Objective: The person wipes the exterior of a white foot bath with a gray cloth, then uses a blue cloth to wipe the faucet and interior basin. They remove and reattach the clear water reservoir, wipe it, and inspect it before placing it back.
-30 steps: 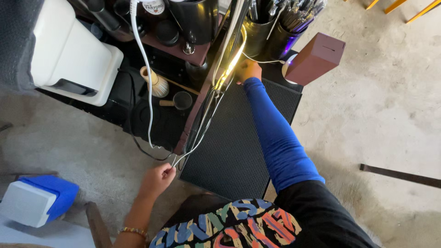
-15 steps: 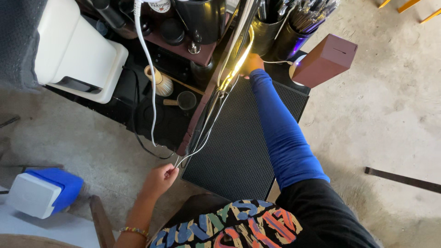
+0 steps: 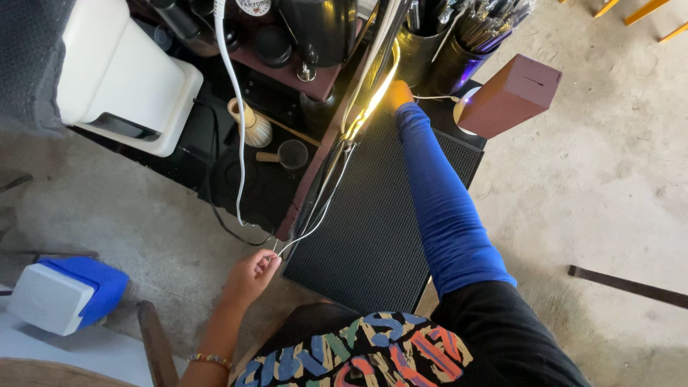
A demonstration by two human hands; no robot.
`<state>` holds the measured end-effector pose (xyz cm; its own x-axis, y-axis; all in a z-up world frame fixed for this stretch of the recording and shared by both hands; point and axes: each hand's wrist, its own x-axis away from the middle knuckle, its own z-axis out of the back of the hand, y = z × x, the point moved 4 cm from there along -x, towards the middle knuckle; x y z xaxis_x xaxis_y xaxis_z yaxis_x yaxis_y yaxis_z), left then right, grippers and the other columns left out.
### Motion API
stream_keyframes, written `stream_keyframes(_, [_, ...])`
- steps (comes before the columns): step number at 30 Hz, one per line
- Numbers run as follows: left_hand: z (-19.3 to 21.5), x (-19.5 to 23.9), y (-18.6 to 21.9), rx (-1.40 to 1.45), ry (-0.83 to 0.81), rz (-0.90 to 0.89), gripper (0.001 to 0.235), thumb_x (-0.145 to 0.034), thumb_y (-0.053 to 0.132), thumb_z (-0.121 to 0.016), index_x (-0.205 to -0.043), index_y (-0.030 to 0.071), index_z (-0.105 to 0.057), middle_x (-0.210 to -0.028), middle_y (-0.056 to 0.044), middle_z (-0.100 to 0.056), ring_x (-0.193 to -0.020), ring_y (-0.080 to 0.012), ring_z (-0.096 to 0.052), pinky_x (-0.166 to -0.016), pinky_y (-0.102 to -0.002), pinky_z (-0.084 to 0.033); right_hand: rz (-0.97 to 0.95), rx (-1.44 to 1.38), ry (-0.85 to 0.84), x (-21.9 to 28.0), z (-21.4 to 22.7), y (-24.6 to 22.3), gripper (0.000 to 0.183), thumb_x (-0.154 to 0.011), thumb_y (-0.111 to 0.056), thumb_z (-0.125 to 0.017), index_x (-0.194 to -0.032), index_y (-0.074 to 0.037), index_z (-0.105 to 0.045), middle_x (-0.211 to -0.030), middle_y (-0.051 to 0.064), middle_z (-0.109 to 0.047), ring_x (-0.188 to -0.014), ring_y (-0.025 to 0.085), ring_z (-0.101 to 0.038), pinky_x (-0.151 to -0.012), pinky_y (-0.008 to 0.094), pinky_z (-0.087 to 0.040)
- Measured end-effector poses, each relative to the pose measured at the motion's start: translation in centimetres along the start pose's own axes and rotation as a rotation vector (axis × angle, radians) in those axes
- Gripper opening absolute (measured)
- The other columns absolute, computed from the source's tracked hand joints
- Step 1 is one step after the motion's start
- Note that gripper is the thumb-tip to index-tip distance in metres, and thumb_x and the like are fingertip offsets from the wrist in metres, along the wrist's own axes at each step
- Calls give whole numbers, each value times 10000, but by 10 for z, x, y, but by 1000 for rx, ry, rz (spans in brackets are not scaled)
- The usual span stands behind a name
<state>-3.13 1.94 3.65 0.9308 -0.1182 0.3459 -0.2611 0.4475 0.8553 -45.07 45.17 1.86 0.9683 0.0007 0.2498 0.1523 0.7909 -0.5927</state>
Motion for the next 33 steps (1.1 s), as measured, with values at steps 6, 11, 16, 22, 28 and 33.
stream_keyframes(6, [-2,4,3,-96,120,-81,282,-918,351,-694,-878,71,-702,-691,-88,-695,-556,-199,-648,-530,-337,-494,311,305,-25,-2,-3,-7,244,-826,-41,-703,-1064,17,-701,-838,135,-736,-701,221,-685,-620,338,-541])
stream_keyframes(11, [-14,6,4,-75,66,-61,269,-895,316,-705,-796,68,-670,-628,-82,-679,-528,-210,-670,-512,-352,-503,-120,-608,-35,10,-2,0,204,-942,-57,-603,-1104,-15,-721,-877,63,-758,-728,144,-708,-623,284,-549])
stream_keyframes(16, [-14,10,9,-40,83,-94,293,-892,301,-721,-755,54,-642,-633,-101,-670,-543,-239,-674,-520,-363,-503,-110,-635,-50,19,-4,-17,226,-997,-87,-582,-1162,-2,-711,-935,96,-738,-765,164,-680,-638,297,-519])
stream_keyframes(22, [-13,6,10,-123,119,-61,254,-887,248,-707,-756,44,-631,-667,-122,-679,-590,-286,-678,-544,-387,-506,-182,-740,-37,33,4,-32,275,-1004,-96,-556,-1230,-26,-696,-986,72,-735,-801,150,-684,-685,286,-539])
stream_keyframes(28, [-15,7,6,-182,139,14,260,-878,269,-702,-747,54,-642,-680,-125,-692,-614,-289,-689,-570,-396,-519,-215,-665,-56,37,6,-42,298,-1013,-100,-511,-1265,-44,-660,-1051,72,-729,-861,143,-679,-750,275,-537])
stream_keyframes(33, [-16,2,3,-256,178,36,220,-880,274,-669,-772,83,-664,-724,-96,-713,-637,-277,-701,-573,-401,-529,-228,-702,-30,26,0,-23,300,-1027,-100,-511,-1256,-23,-689,-1050,86,-724,-851,145,-660,-752,278,-537])
